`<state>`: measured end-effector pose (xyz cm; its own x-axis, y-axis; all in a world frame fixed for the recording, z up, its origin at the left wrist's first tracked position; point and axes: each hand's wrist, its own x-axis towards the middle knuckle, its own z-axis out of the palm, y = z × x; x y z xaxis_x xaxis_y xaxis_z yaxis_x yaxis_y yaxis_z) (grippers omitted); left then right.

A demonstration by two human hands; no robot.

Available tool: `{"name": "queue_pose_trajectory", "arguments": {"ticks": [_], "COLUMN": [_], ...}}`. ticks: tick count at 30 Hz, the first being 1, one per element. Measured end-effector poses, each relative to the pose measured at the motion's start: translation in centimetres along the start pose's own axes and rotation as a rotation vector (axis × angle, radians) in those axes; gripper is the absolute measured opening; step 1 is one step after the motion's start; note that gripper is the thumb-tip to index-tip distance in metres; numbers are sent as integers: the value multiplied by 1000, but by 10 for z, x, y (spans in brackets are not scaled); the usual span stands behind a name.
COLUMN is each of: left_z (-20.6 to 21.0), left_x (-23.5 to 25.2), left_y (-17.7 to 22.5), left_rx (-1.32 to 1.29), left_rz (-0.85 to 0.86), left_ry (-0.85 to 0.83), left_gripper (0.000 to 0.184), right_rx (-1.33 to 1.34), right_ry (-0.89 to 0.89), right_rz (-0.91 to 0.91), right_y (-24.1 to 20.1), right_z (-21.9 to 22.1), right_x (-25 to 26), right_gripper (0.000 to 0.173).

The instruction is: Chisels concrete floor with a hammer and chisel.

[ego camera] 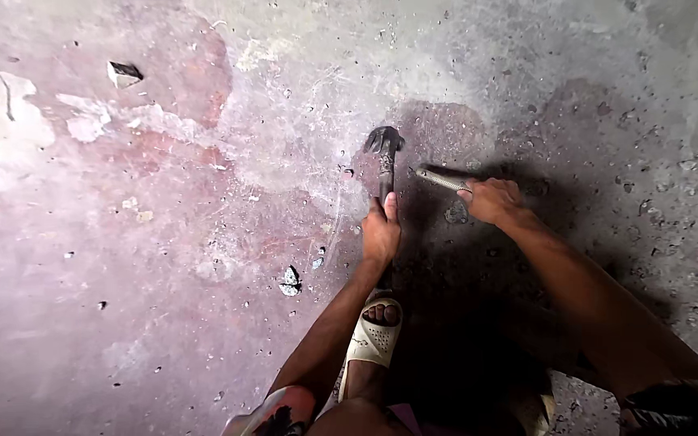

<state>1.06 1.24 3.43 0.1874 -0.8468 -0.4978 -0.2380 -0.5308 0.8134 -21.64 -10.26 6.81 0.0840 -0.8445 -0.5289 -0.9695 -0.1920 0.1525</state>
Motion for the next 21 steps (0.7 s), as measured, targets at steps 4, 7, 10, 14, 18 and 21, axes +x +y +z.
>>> {"name": "queue_pose_trajectory", "arguments": {"ticks": [4, 7, 10, 14, 18, 21], "left_z": [12, 28, 38, 26, 7, -10], "left_x": [-11, 19, 22, 8, 7, 14], "left_y": [-10, -28, -31, -41, -60, -69], "left_rx": [-72, 44, -94, -177, -395, -580], "left_rz": [136, -2, -103, -144, -277, -314], "left_ry": [114, -107, -148, -111, -189, -320], "left_gripper": [55, 63, 73, 64, 55, 55], "right_rx": [1, 55, 295, 1285, 1511, 1272], "right_ry": [12, 32, -38, -109, -109, -40], "right_rz": [5, 28, 132, 404, 462, 393], "right_y": [0, -9, -22, -45, -61, -52], "right_z": [-1, 6, 25, 77, 101, 113], "right_x": [2, -4, -19, -25, -38, -53], "right_gripper": [50, 53, 54, 53, 56, 65]}}
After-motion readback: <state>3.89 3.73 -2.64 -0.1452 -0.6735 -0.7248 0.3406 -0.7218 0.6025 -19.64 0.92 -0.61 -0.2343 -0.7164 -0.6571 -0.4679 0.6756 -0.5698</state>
